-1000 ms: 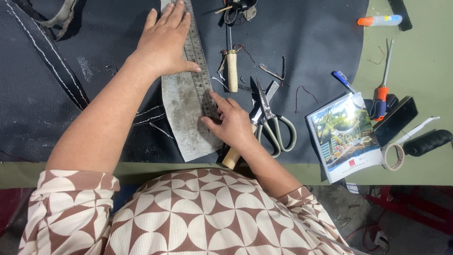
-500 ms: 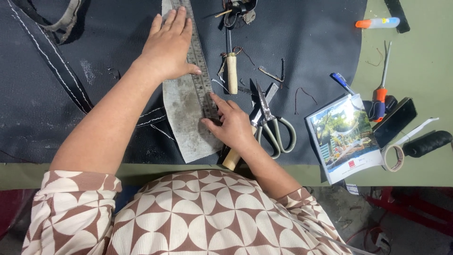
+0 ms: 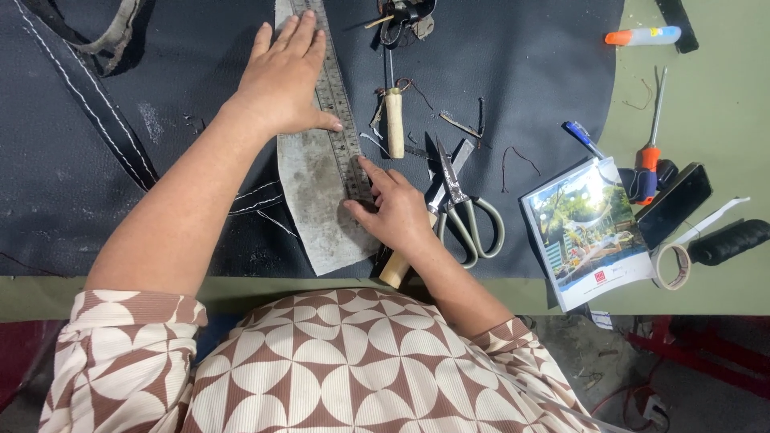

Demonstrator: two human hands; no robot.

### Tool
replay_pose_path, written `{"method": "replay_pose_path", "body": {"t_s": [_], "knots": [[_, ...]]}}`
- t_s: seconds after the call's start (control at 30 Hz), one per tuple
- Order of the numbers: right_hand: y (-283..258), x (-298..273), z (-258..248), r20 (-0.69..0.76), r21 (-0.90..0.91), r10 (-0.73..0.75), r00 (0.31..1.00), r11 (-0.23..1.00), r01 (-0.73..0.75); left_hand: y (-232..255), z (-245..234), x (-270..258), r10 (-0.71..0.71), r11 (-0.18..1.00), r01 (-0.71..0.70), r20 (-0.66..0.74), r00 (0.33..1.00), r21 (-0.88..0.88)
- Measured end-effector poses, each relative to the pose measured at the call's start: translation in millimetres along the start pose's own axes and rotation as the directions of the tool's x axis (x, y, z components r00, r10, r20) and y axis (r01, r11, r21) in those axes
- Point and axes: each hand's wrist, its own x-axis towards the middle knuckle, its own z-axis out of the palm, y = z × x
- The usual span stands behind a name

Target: Marking a line on a piece of leather with a ruler and pen, then cutting it with scissors.

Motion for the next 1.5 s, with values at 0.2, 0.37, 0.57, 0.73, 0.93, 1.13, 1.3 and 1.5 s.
{"method": "replay_pose_path", "body": {"t_s": [0.2, 0.37, 0.57, 0.73, 0.93, 1.13, 1.3, 1.5], "knots": [[1.9, -0.4, 0.9, -0.005, 0.002, -0.006, 1.000, 1.000, 0.006, -2.4, 3.9, 2.7, -0.001, 1.000, 0.001, 0.006, 1.000, 0.023], [3.7, -0.3, 2.5, -0.010, 0.007, -0.014, 1.000, 1.000, 0.015, 0.1, 0.1, 0.7, -0.004, 1.000, 0.004, 0.014, 1.000, 0.013], [3.3, -0.9, 2.8, -0.005, 0.007, -0.006, 1.000, 1.000, 0.006, 1.8, 6.7, 3.7, -0.008, 0.999, 0.007, 0.012, 1.000, 0.035], [10.3, -11.5, -7.3, -0.081, 0.030, -0.098, 0.992, 0.994, 0.100, 3.8, 12.9, 9.1, 0.040, 0.997, -0.038, -0.024, 0.999, 0.073], [53.3, -29.3, -58.8, -0.349, 0.108, -0.158, 0.924, 0.972, 0.207, 18.7, -9.6, 2.8, 0.002, 0.992, -0.012, 0.074, 0.997, 0.125], [173.1, -23.5, -116.3, -0.665, -0.039, -0.054, 0.745, 0.999, 0.037, 16.5, -7.1, 2.3, -0.004, 0.992, 0.000, 0.032, 0.999, 0.127], [264.3, 2.6, -151.7, -0.579, -0.171, 0.252, 0.776, 0.892, -0.418, 29.4, -27.1, -7.8, -0.074, 0.997, 0.068, 0.133, 0.988, 0.047], [233.8, 16.3, -166.8, -0.439, -0.154, 0.420, 0.794, 0.835, -0.528, 24.3, -23.3, -6.4, -0.056, 0.996, 0.047, 0.129, 0.990, 0.073]]}}
